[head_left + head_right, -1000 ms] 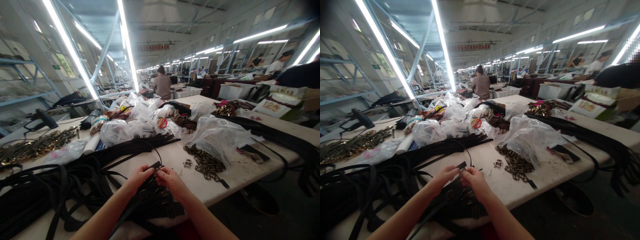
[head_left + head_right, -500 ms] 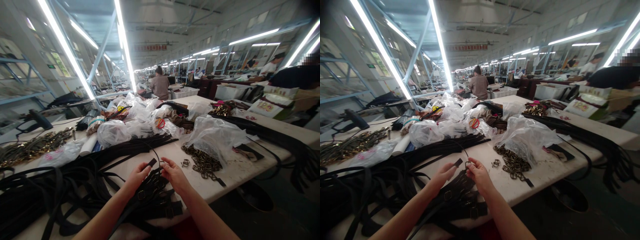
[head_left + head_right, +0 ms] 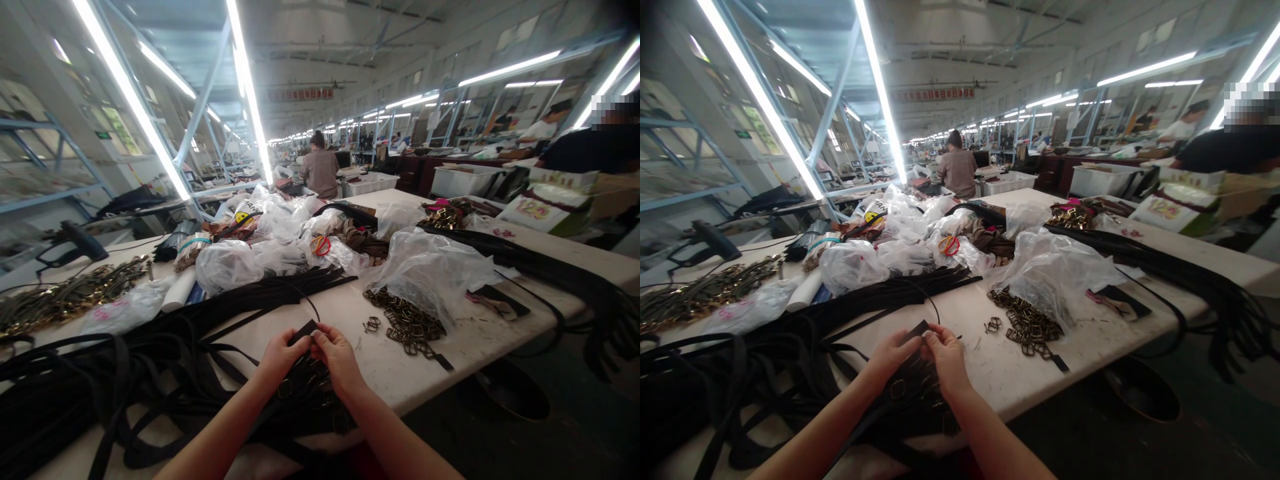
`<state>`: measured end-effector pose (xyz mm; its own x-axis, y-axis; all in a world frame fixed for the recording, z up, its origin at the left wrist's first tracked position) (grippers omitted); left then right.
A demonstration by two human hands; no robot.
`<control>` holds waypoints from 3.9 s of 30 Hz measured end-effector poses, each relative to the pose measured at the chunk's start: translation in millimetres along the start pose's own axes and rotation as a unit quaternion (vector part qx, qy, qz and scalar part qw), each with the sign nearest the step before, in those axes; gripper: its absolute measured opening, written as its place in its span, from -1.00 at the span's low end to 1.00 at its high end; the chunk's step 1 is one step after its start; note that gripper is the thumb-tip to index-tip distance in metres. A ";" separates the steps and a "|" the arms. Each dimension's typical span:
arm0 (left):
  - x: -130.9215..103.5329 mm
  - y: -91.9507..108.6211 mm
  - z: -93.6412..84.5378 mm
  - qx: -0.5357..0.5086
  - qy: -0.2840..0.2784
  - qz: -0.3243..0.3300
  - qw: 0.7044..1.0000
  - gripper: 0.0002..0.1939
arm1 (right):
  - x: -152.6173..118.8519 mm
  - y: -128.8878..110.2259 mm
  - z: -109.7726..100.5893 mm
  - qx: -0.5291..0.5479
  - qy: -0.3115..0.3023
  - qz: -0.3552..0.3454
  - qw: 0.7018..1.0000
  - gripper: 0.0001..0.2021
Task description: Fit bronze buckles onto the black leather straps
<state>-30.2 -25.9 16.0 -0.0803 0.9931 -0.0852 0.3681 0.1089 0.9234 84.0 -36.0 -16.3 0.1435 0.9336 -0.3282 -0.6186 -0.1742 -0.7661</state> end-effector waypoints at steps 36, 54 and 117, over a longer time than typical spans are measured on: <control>1.5 8.1 -5.2 -0.051 -0.002 0.075 0.996 -0.72 | -3.5 8.1 3.0 0.238 -0.074 0.281 0.927 -0.94; -8.0 21.9 -9.8 0.064 0.016 0.183 0.981 -0.74 | -11.9 24.9 7.2 0.143 -0.080 0.296 0.941 -0.94; 37.0 -78.4 -21.3 0.470 -0.106 0.166 0.860 -0.68 | 11.7 0.0 24.0 -0.626 -0.143 -0.468 0.607 -0.72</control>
<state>-81.8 1.4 -51.6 0.3082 0.9508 -0.0326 0.9328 -0.2952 0.2067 67.1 -17.5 -6.8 -0.2707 0.7921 0.5472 0.7281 0.5403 -0.4219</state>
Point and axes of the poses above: each hand's wrist, its own x-axis towards the middle knuckle, its own z-axis out of the palm, y = z × x, the point moved 6 cm from there along x, towards the middle knuckle, and after that the axes turned 10 degrees about y, right-handed, at the moved point
